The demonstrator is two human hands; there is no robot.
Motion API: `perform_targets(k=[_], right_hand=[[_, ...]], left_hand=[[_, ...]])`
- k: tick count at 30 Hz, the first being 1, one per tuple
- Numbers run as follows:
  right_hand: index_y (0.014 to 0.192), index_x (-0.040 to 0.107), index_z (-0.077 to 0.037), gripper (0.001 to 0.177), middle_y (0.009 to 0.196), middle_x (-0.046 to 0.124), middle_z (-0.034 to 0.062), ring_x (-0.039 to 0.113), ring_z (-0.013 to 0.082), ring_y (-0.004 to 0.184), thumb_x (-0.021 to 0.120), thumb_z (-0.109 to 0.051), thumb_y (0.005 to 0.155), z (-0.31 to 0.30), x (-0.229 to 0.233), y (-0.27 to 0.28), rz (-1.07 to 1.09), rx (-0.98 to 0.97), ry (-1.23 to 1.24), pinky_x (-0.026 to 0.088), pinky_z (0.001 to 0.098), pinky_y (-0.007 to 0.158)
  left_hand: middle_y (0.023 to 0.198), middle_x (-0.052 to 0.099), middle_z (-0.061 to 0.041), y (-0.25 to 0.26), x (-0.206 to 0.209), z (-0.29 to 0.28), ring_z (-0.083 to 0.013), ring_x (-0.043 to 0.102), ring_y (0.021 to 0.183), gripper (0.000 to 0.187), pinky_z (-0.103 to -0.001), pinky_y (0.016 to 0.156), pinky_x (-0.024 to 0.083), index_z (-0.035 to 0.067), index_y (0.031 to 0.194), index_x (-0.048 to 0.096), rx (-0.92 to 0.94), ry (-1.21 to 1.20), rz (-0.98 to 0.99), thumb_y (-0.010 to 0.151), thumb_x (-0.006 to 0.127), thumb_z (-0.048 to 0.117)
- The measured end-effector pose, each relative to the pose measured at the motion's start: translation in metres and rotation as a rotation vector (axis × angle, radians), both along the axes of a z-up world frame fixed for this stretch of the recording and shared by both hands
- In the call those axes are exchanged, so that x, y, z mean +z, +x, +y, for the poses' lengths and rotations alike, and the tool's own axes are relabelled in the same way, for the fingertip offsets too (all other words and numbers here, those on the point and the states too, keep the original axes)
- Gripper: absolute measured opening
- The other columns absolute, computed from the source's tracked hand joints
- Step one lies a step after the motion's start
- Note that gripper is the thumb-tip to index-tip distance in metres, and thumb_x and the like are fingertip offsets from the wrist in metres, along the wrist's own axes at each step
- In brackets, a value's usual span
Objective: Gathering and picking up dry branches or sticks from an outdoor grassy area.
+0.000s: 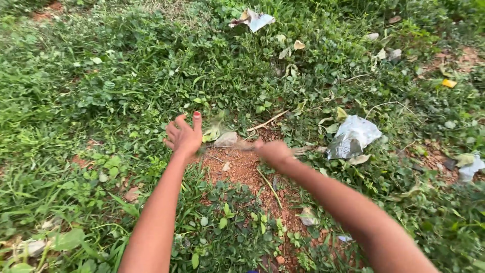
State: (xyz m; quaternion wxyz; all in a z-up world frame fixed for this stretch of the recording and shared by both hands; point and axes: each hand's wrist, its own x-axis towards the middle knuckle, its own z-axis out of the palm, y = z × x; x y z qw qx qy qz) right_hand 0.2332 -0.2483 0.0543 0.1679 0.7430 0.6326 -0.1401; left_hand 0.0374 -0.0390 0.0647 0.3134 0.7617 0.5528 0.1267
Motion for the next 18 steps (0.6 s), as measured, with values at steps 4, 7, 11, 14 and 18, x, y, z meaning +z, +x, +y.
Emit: perform_targets(k=[4,7,11,14,18], right_hand=[[0.130,0.044,0.001,0.025,0.079,0.068,0.0150,0.069,0.0229,0.064,0.045,-0.005,0.106,-0.048,0.024,0.110,-0.221,-0.370,0.060,0.054,0.0330,0.046],[0.113,0.057,-0.003,0.017,0.089,0.075,0.0194,0.076,0.0331,0.076,0.047,-0.013,0.105,-0.086,0.056,0.152,-0.365,-0.526,0.288,0.059,0.0443,0.059],[0.105,0.055,-0.002,0.023,0.086,0.073,0.0242,0.074,0.0390,0.074,0.036,-0.015,0.110,-0.114,0.115,0.147,-0.403,-0.700,0.383,0.059,0.0505,0.059],[0.102,0.052,-0.002,0.029,0.083,0.072,0.0252,0.073,0.0386,0.071,0.032,-0.018,0.113,-0.118,0.144,0.153,-0.400,-0.774,0.430,0.058,0.0504,0.060],[0.109,0.053,0.001,0.030,0.081,0.072,0.0258,0.072,0.0392,0.068,0.030,-0.017,0.115,-0.120,0.153,0.149,-0.369,-0.804,0.513,0.058,0.0511,0.058]], left_hand=[[0.162,0.009,-0.031,-0.004,-0.006,0.012,-0.0437,-0.005,0.156,0.084,-0.068,0.119,-0.005,0.015,0.150,0.027,0.055,-0.042,-0.001,0.096,0.019,0.079],[0.162,0.009,-0.030,0.003,-0.010,0.017,-0.0426,-0.004,0.156,0.084,-0.068,0.119,-0.004,0.017,0.149,0.028,0.092,-0.065,-0.001,0.094,0.019,0.079],[0.162,0.009,-0.029,0.014,-0.017,0.007,-0.0425,-0.005,0.156,0.086,-0.069,0.117,-0.004,0.015,0.147,0.031,0.043,-0.034,-0.016,0.093,0.019,0.080],[0.162,0.009,-0.029,0.023,-0.003,-0.007,-0.0411,-0.005,0.158,0.086,-0.071,0.119,-0.006,0.014,0.149,0.031,0.014,-0.088,-0.006,0.095,0.018,0.080],[0.164,0.001,-0.031,0.031,0.011,-0.023,-0.0433,-0.011,0.156,0.087,-0.071,0.117,-0.007,0.012,0.148,0.031,-0.114,-0.083,-0.014,0.096,0.018,0.080]])
